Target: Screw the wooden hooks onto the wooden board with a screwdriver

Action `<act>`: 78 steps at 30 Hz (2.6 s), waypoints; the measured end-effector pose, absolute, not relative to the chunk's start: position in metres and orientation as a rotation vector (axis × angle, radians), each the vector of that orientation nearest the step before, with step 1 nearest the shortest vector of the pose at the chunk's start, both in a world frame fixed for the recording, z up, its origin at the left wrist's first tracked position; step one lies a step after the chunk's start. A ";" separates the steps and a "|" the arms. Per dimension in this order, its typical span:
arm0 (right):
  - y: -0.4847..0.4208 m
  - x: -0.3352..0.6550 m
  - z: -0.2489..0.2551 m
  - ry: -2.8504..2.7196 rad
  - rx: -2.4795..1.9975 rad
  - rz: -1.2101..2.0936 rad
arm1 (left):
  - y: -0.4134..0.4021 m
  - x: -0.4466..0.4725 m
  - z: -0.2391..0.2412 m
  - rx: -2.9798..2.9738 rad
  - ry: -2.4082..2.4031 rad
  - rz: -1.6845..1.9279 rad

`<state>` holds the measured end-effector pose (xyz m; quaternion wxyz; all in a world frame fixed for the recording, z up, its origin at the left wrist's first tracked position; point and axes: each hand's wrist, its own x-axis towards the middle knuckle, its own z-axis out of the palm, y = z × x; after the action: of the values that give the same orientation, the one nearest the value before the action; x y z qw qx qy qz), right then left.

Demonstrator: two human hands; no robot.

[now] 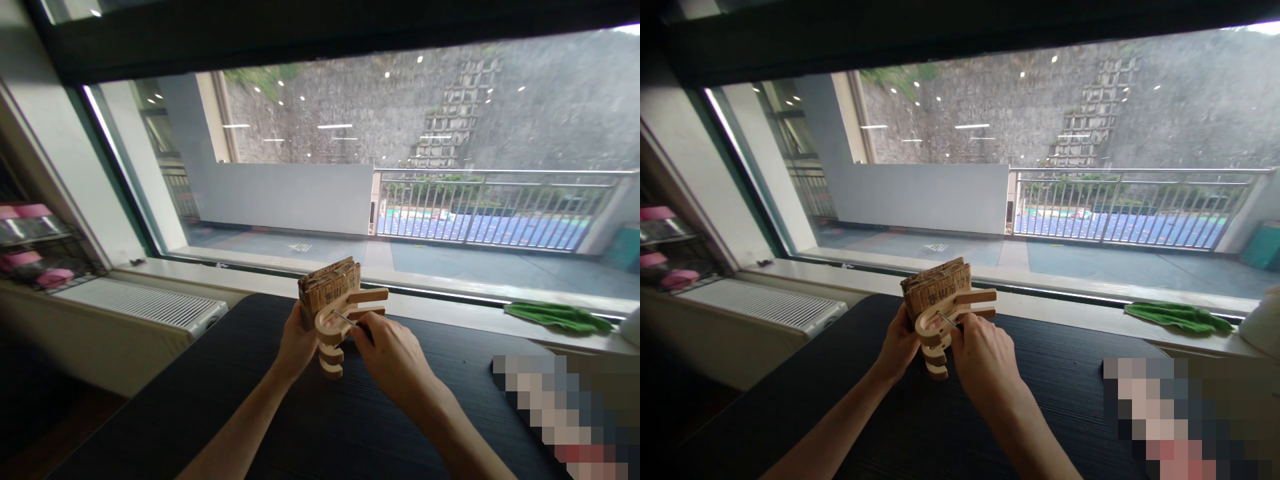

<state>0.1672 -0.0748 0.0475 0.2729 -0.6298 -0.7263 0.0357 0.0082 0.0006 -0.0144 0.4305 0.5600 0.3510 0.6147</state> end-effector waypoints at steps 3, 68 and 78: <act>-0.078 0.165 0.050 -1.949 -1.684 0.064 | 0.001 0.008 -0.015 1.396 0.860 1.526; -0.077 0.163 0.047 -1.887 -1.684 -0.027 | 0.003 0.008 -0.017 1.397 0.918 1.549; -0.078 0.177 0.053 -1.917 -1.484 0.115 | 0.004 0.007 -0.018 1.377 0.868 1.535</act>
<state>0.1768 -0.0781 0.0533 0.3494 -0.5729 -0.7400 0.0445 0.0072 0.0038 -0.0184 0.4369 0.5538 0.3488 0.6171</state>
